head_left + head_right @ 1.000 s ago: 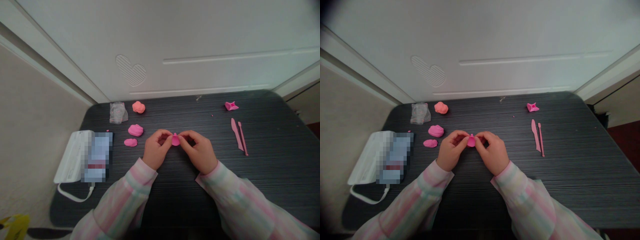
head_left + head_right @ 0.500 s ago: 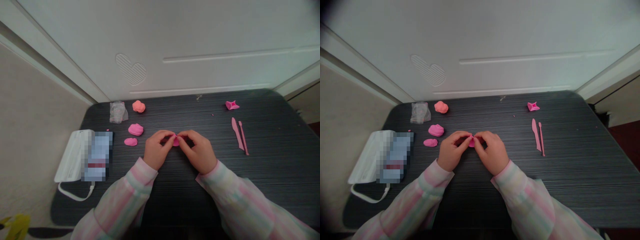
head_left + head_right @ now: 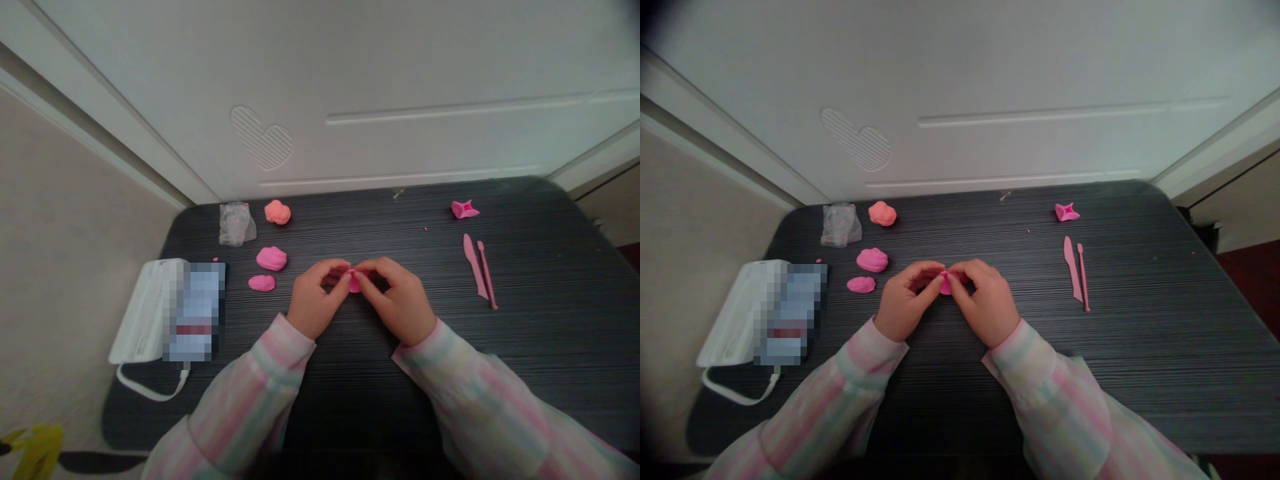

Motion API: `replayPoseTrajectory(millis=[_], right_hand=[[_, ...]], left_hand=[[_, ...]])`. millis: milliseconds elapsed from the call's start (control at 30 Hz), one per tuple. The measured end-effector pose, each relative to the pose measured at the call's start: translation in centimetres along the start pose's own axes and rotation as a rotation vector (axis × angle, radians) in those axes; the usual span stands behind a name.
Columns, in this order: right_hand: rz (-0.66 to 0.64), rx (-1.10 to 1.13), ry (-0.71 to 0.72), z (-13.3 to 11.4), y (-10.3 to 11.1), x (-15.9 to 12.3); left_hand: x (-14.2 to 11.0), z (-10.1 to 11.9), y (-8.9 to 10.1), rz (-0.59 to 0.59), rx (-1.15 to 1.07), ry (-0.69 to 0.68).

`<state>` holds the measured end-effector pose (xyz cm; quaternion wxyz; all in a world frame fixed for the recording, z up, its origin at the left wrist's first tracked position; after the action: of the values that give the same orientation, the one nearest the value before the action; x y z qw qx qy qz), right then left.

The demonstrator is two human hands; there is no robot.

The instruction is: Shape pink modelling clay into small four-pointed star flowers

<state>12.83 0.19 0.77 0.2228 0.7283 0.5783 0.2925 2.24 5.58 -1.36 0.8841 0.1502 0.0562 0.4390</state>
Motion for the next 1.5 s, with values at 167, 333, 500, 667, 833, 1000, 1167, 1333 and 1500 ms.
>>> replayPoseTrajectory(millis=[167, 333, 500, 667, 833, 1000, 1167, 1333, 1500], right_hand=[[-0.007, 0.033, 0.013, -0.2, -0.1, -0.1], [-0.010, 0.019, 0.025, -0.4, -0.1, 0.0], [0.004, -0.039, 0.070, -0.5, -0.1, -0.2], [0.052, -0.141, 0.112, -0.6, -0.1, -0.5], [0.037, -0.191, 0.151, -0.9, -0.4, -0.5], [0.040, -0.156, 0.144, -0.9, -0.3, -0.5], [0.048, -0.125, 0.124, -0.7, -0.2, -0.4], [0.077, -0.112, 0.113, -0.6, 0.0, -0.3], [0.055, -0.114, 0.151, -1.0, -0.2, -0.5]], left_hand=[[0.0, 0.3, 0.2, 0.018, 0.085, -0.025], [0.0, 1.0, 0.4, 0.030, 0.210, -0.075], [-0.1, 1.3, 0.3, 0.039, 0.301, -0.095], [-0.3, 1.5, 0.2, 0.052, 0.392, -0.121], [-0.4, 1.7, 0.0, 0.062, 0.470, -0.186], [-0.4, 1.8, -0.2, 0.027, 0.478, -0.235], [-0.2, 1.5, -0.2, 0.008, 0.482, -0.184], [-0.1, 1.3, -0.1, 0.026, 0.452, -0.157], [-0.3, 1.3, 0.3, 0.058, 0.395, -0.142]])
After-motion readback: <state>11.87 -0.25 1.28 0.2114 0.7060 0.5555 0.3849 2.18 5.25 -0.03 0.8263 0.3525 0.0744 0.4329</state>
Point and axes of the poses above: each hand's wrist, its own x-axis towards the middle knuckle, its own y-axis out of the back of the hand, z = x × y, the point moved 7 cm from there along x, towards the middle knuckle, and after that the axes turned 7 degrees about -z, right-handed, at the moved point
